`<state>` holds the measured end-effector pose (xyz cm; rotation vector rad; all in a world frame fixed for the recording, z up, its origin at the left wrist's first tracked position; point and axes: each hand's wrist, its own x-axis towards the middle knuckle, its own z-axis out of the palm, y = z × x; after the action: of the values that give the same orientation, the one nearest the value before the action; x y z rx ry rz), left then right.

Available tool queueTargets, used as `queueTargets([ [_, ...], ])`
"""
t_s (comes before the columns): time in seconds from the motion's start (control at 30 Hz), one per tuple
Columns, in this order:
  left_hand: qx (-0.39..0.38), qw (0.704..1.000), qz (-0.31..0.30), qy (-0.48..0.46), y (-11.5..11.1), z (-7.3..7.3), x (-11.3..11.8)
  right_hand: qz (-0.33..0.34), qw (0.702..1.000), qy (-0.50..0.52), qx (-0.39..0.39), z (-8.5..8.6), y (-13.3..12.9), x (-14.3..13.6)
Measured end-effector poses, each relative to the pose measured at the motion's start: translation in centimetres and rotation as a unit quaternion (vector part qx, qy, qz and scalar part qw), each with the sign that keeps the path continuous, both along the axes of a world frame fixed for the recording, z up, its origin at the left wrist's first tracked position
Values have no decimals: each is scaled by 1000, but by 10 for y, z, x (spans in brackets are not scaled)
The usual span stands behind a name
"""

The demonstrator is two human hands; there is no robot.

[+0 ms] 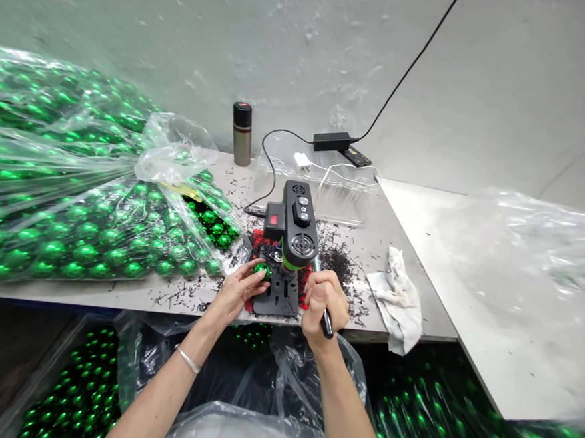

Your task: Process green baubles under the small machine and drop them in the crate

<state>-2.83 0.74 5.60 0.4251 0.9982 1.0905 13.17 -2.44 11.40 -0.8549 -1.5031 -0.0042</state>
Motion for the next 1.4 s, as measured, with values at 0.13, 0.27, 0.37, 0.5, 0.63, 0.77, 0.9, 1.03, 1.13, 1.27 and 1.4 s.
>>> queueTargets([
  [0.13,40,999,6,17,-1,-5,1,-3,1000,-5,-4,1,0,0],
  [0.27,138,980,-8,146,-3,-19,6,-4,1000,-8,-3,0,0,0],
  [0.37,236,921,-43,307,-6,-29,10,1,1000,-7,-4,0,0,0],
  [0.5,367,788,-49,492,-11,-35,12,-1,1000,-8,-11,1,-1,1],
  [0.63,448,702,-47,552,-11,-36,12,-4,1000,-10,-11,2,-2,1],
  [0.77,459,680,-57,569,-8,-40,9,-4,1000,-2,-8,0,-1,0],
  [0.9,466,682,-70,560,-5,-44,5,-4,1000,-2,-4,-2,0,0],
  [1.03,482,665,-111,560,-1,-38,2,2,1000,-9,5,-4,0,1],
  [1.13,483,645,-156,571,4,-27,3,4,1000,-16,1,-4,0,2],
  [1.27,464,658,-184,564,10,-21,6,14,1000,-10,1,-6,0,3],
  [1.4,435,716,-146,526,9,-34,9,13,1000,-7,-6,-10,-1,3],
])
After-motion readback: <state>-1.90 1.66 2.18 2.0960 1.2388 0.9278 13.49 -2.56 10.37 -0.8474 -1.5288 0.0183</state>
